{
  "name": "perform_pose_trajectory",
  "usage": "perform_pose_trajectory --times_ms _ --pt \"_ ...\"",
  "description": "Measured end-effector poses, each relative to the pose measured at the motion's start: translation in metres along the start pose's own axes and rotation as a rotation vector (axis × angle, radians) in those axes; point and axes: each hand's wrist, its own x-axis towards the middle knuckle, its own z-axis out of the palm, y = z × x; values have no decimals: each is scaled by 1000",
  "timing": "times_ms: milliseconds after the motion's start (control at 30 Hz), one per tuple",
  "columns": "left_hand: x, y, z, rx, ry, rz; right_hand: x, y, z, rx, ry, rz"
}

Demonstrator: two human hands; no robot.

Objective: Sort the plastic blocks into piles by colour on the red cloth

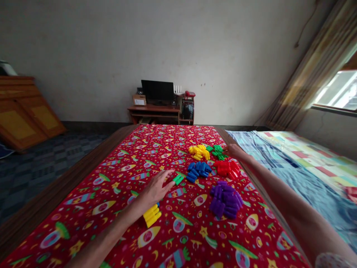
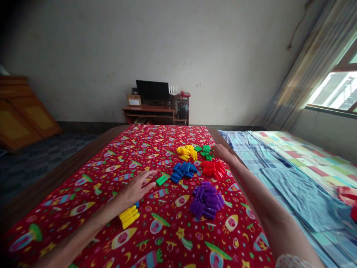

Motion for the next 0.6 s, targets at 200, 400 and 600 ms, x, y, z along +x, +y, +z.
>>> perform_pose_trajectory --times_ms 200,400,600 --pt "16 12 23 314 -40 17 -1 -5 10 -73 -28 105" --pt "15 14 16 108 -27 -52 -11 -23 -13 -110 35 161" --pt "18 23 10 -468 4 -189 -74 -120 -30 290 -29 -623"
